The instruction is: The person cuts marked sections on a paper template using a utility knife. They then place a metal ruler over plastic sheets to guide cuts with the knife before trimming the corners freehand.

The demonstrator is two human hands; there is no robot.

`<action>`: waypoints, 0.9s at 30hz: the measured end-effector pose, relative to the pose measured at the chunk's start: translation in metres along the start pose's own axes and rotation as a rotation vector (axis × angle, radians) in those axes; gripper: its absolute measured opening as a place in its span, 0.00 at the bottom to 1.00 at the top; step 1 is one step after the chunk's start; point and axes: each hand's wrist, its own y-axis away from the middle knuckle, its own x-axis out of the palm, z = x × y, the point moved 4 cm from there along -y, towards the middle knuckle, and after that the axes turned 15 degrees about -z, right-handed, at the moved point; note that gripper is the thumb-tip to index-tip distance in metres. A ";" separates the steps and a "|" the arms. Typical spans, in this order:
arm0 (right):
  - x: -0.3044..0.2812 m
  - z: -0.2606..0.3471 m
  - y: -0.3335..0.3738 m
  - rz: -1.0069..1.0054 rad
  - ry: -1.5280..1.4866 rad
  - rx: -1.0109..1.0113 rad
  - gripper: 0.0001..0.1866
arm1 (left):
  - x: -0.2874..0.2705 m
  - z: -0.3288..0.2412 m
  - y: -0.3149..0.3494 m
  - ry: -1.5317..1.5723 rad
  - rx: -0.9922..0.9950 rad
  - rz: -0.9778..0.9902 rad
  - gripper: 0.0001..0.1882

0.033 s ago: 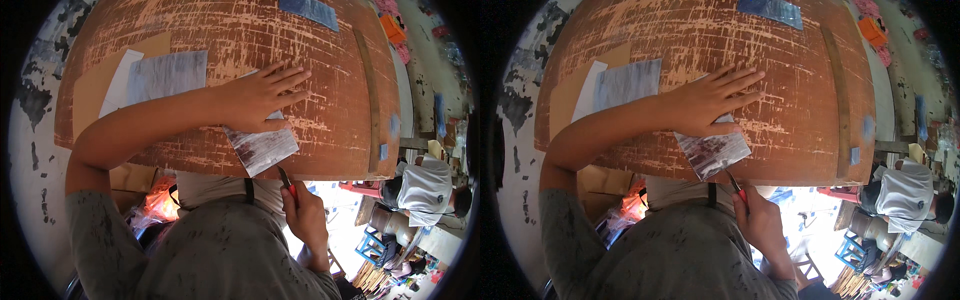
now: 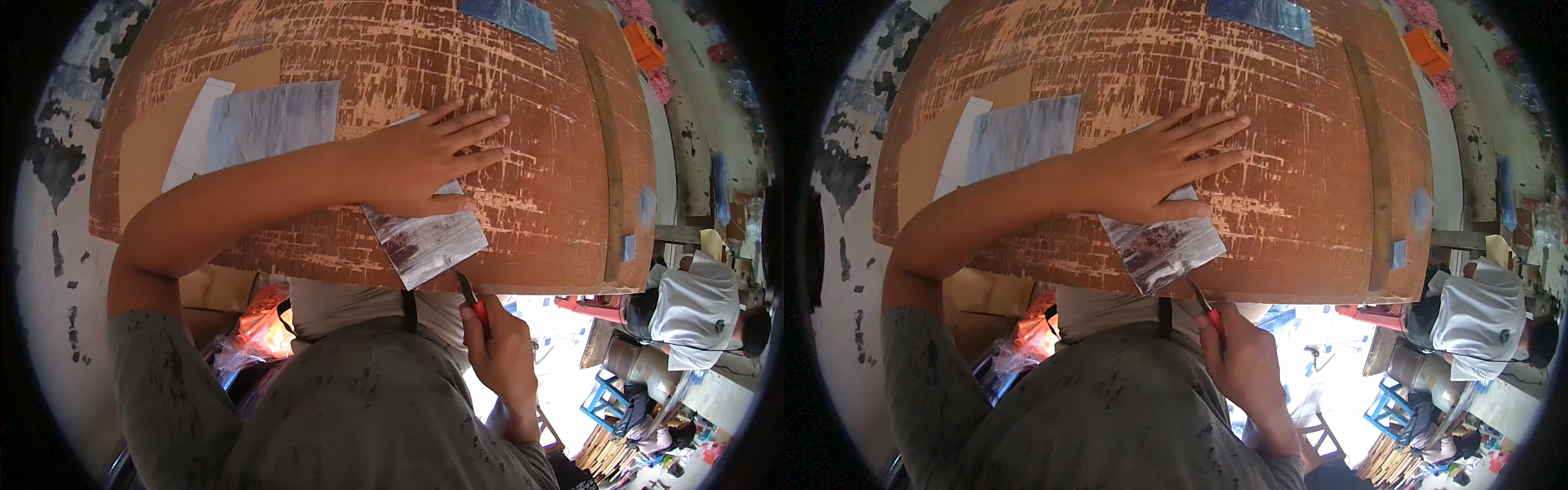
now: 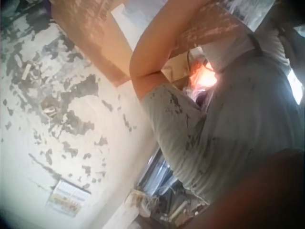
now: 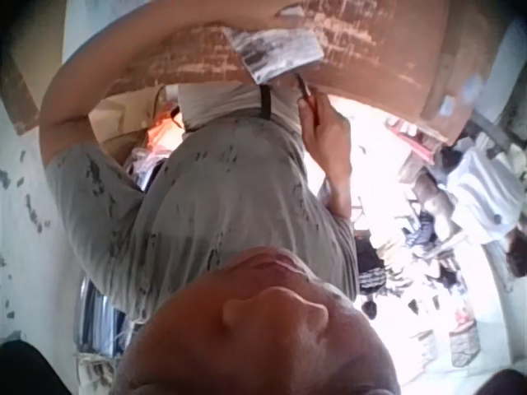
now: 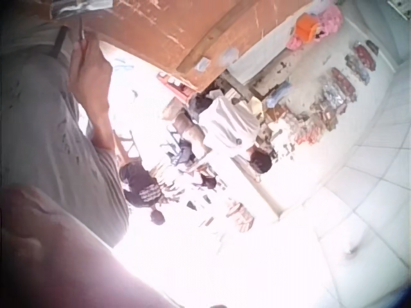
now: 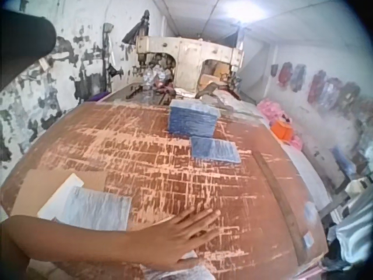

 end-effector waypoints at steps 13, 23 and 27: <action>0.014 0.005 -0.006 0.058 -0.072 0.026 0.09 | 0.015 -0.006 -0.018 0.174 0.141 -0.039 0.42; 0.008 0.023 -0.021 0.089 0.116 -0.015 0.09 | 0.023 -0.007 -0.014 0.177 0.075 -0.119 0.39; 0.005 0.022 -0.022 0.107 0.052 0.023 0.08 | 0.026 -0.009 -0.016 0.110 0.082 -0.131 0.35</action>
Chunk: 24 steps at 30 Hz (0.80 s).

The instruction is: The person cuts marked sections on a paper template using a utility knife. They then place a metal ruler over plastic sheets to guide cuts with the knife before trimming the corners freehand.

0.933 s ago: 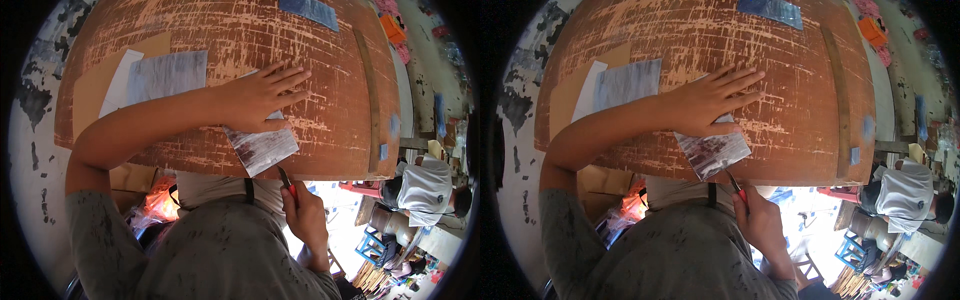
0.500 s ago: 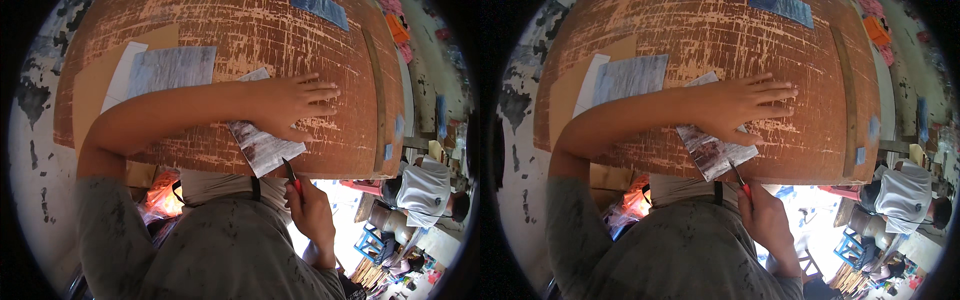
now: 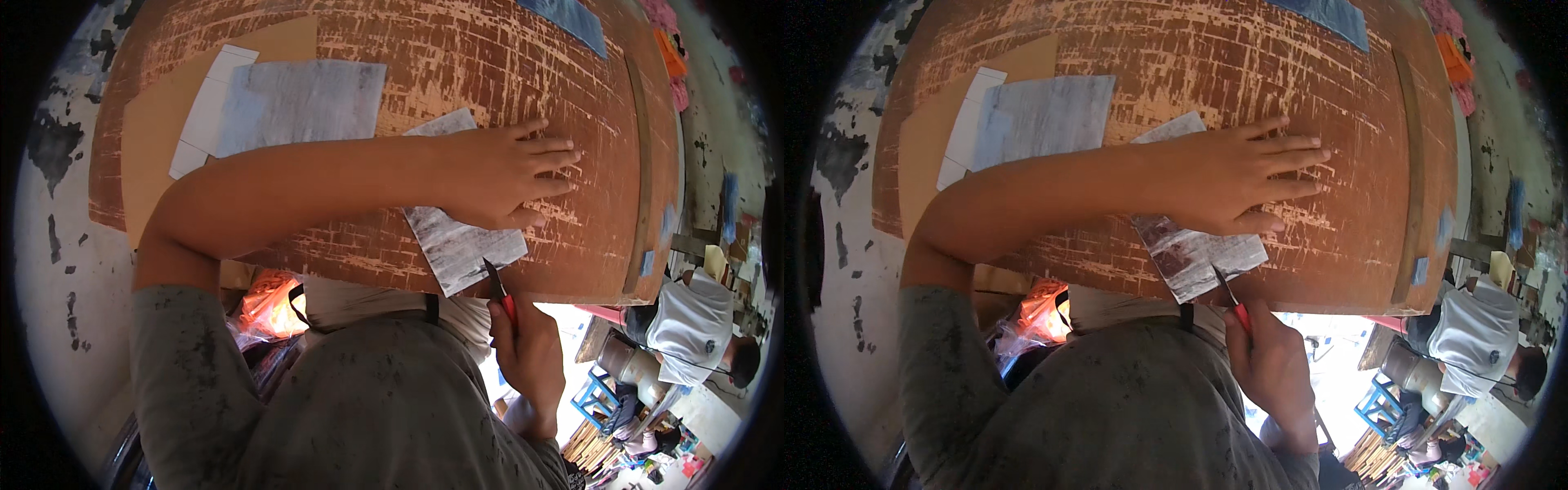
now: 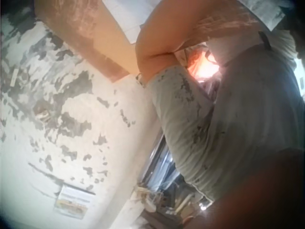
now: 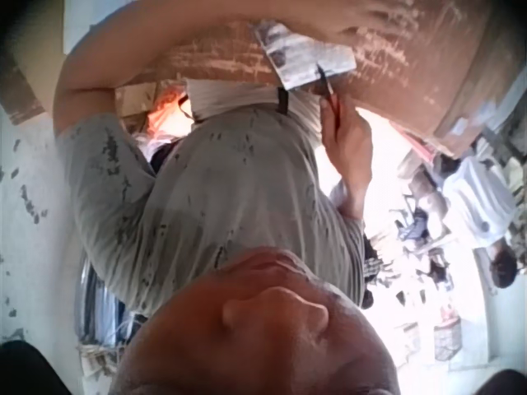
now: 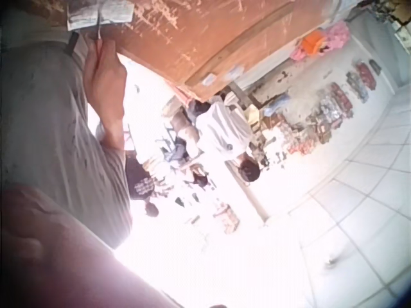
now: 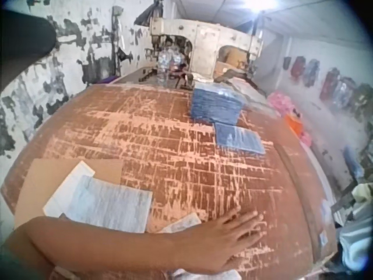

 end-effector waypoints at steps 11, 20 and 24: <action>0.003 0.021 -0.011 0.010 0.198 -0.117 0.10 | -0.009 -0.001 0.001 0.008 -0.023 0.021 0.35; 0.005 0.026 -0.018 0.052 0.230 -0.120 0.11 | -0.012 0.000 0.001 0.026 -0.043 0.037 0.42; 0.006 0.024 -0.017 0.062 0.238 -0.109 0.11 | -0.010 -0.001 0.000 0.013 -0.044 0.054 0.44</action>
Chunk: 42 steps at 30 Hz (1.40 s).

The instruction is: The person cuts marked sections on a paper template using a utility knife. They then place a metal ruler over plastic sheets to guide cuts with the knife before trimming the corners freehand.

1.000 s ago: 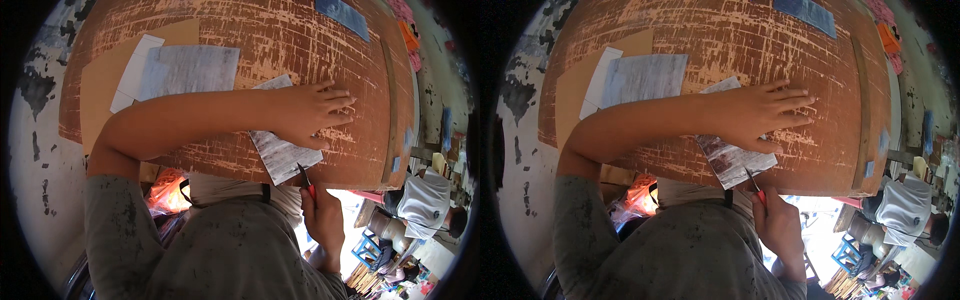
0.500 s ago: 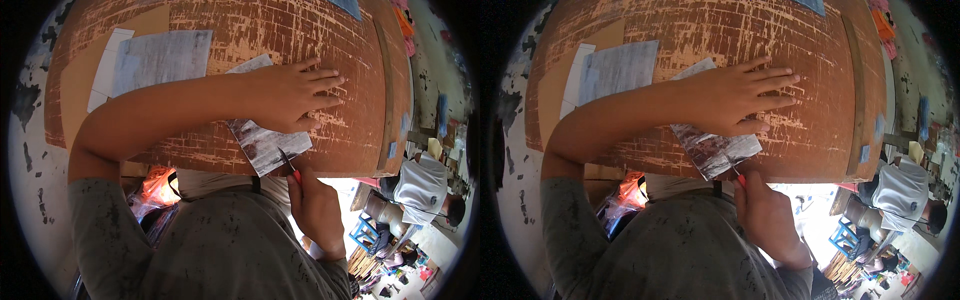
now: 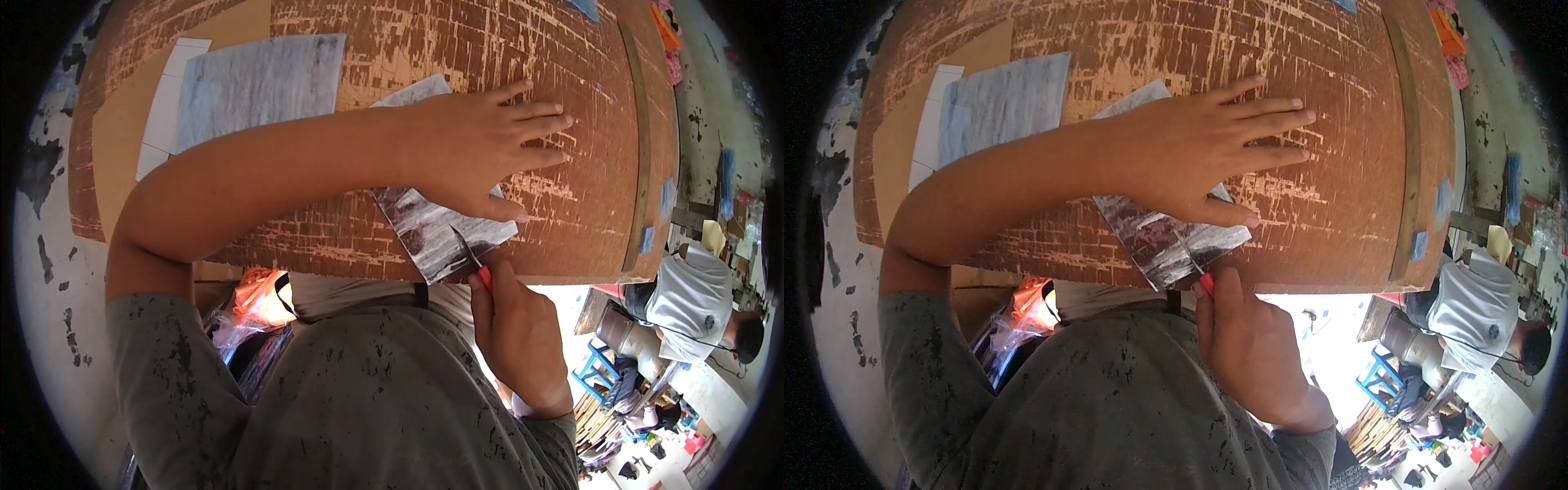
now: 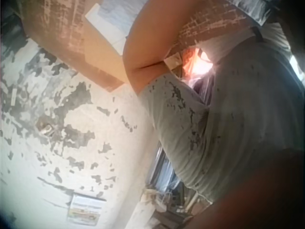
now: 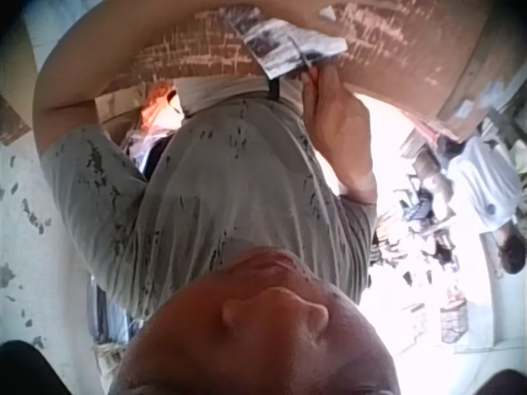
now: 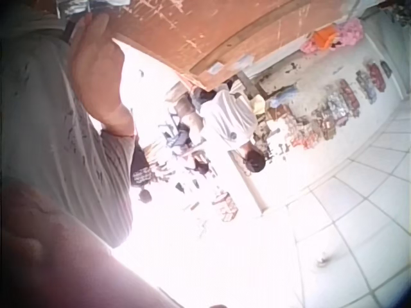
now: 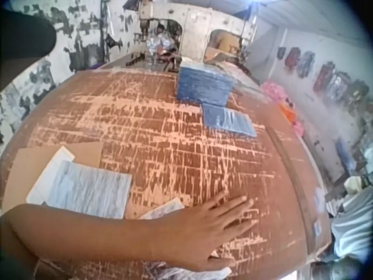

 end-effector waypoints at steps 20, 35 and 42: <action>0.009 -0.003 0.002 0.046 0.078 0.001 0.11 | -0.002 0.001 0.003 -0.041 0.066 -0.042 0.51; 0.004 -0.018 0.017 0.082 0.103 -0.072 0.13 | -0.003 -0.001 0.002 -0.041 0.070 0.007 0.50; 0.007 -0.023 0.023 0.044 0.083 -0.097 0.13 | -0.004 -0.001 0.002 -0.053 0.067 0.009 0.50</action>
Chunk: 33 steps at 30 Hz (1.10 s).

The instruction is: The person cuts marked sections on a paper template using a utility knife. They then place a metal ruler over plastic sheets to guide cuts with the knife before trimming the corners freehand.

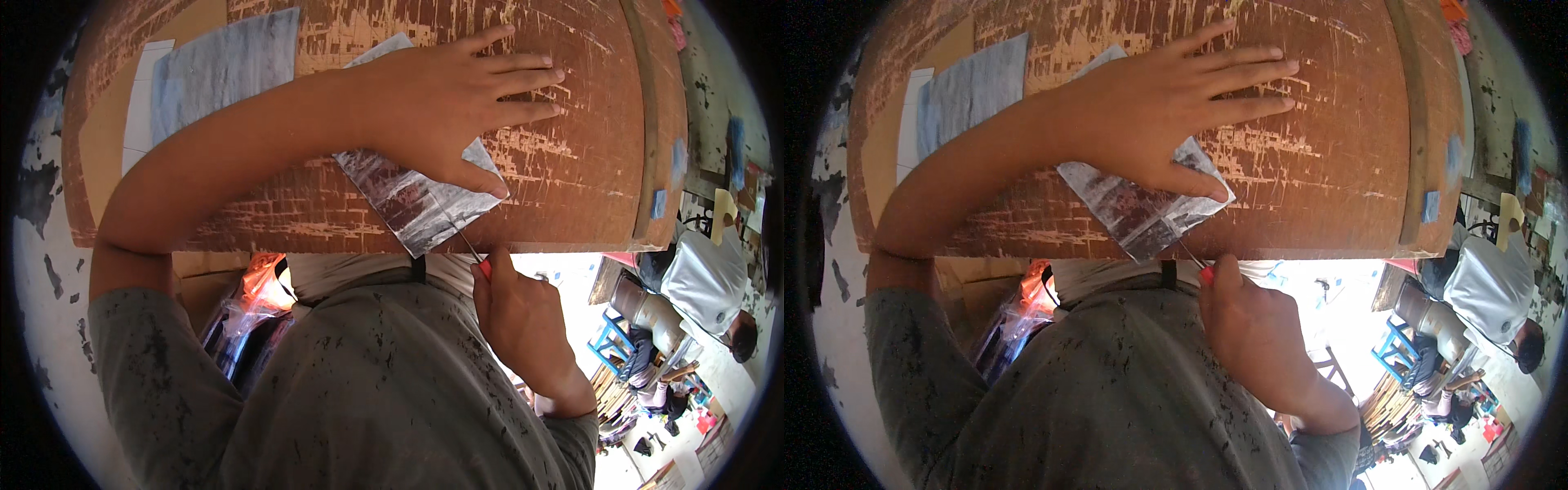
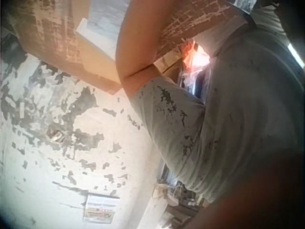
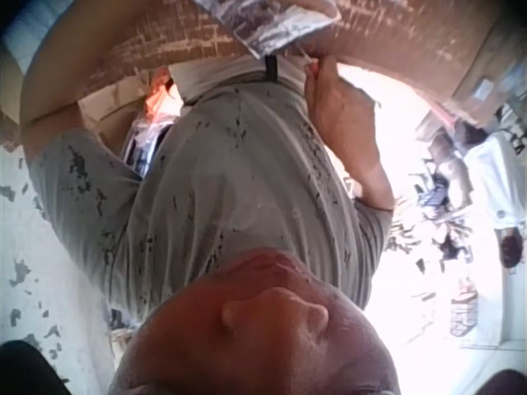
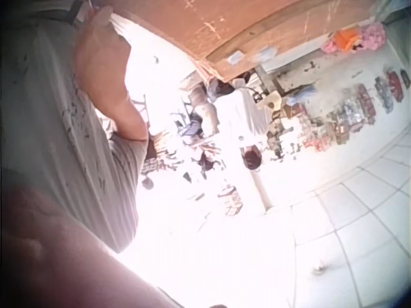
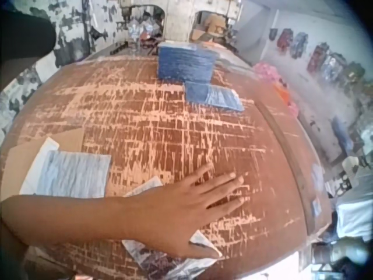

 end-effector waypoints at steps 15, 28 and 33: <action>-0.021 0.006 0.003 0.010 -0.066 0.096 0.11 | 0.005 0.000 0.003 0.005 -0.021 0.004 0.53; -0.006 0.018 -0.021 -0.031 -0.082 0.073 0.10 | 0.006 0.000 0.003 0.003 -0.026 0.004 0.54; -0.007 0.017 -0.022 -0.028 -0.111 0.132 0.11 | 0.006 -0.001 0.001 -0.005 -0.022 0.005 0.54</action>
